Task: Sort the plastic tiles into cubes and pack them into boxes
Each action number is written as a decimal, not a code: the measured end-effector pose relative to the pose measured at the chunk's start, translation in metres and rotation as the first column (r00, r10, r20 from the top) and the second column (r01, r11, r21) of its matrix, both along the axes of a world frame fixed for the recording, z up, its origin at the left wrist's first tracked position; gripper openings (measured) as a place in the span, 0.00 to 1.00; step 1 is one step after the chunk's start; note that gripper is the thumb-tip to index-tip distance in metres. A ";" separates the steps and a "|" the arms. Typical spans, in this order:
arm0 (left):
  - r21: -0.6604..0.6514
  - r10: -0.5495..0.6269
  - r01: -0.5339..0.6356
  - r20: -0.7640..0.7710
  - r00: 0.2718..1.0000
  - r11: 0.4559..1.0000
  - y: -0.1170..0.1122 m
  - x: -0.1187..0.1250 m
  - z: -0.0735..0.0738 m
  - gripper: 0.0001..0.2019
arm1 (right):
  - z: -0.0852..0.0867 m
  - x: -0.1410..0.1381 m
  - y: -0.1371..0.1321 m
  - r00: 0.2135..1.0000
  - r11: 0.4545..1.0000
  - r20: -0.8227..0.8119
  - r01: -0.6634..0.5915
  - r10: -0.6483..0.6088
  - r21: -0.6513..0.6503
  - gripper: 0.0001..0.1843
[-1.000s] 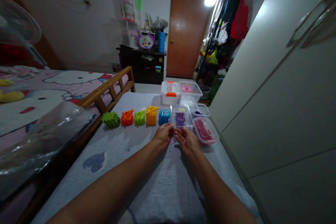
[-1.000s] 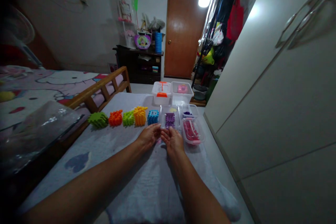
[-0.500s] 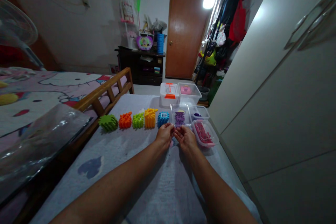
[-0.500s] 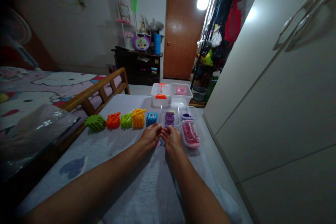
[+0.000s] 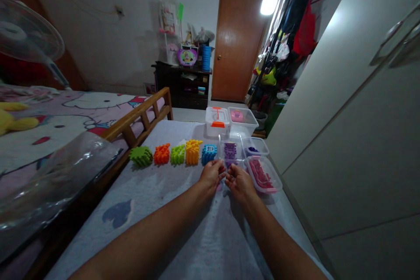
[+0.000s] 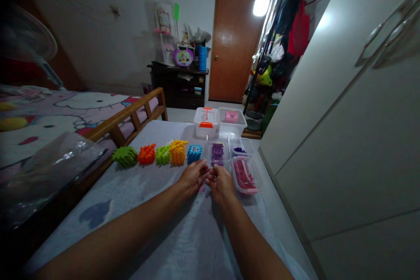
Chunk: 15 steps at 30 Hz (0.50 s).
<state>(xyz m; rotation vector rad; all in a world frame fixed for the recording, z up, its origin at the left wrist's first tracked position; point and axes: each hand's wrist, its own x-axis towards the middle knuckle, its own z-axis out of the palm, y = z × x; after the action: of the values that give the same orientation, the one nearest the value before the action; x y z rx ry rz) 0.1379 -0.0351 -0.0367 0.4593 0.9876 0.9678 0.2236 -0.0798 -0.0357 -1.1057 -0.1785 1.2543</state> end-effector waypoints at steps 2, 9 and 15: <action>0.013 -0.073 0.074 -0.057 0.996 0.997 -0.010 -0.012 0.006 0.06 | 0.017 0.002 -0.010 0.989 0.992 0.086 -0.121 0.119 0.022 0.12; 0.242 -0.118 0.160 -0.178 0.977 0.957 0.005 -0.038 0.068 0.05 | 0.094 0.032 0.043 0.664 0.881 0.681 -0.470 0.308 0.061 0.07; 0.268 0.170 -0.105 -0.233 0.958 0.958 0.120 -0.020 0.114 0.09 | 0.082 0.051 0.140 -0.093 0.926 0.979 -0.319 0.184 -0.204 0.14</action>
<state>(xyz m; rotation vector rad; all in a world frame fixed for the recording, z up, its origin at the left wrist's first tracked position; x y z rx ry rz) 0.1178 0.0850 0.0769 0.7499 1.1431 1.1901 0.2743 0.0602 0.0462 -1.7966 -1.7108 0.3807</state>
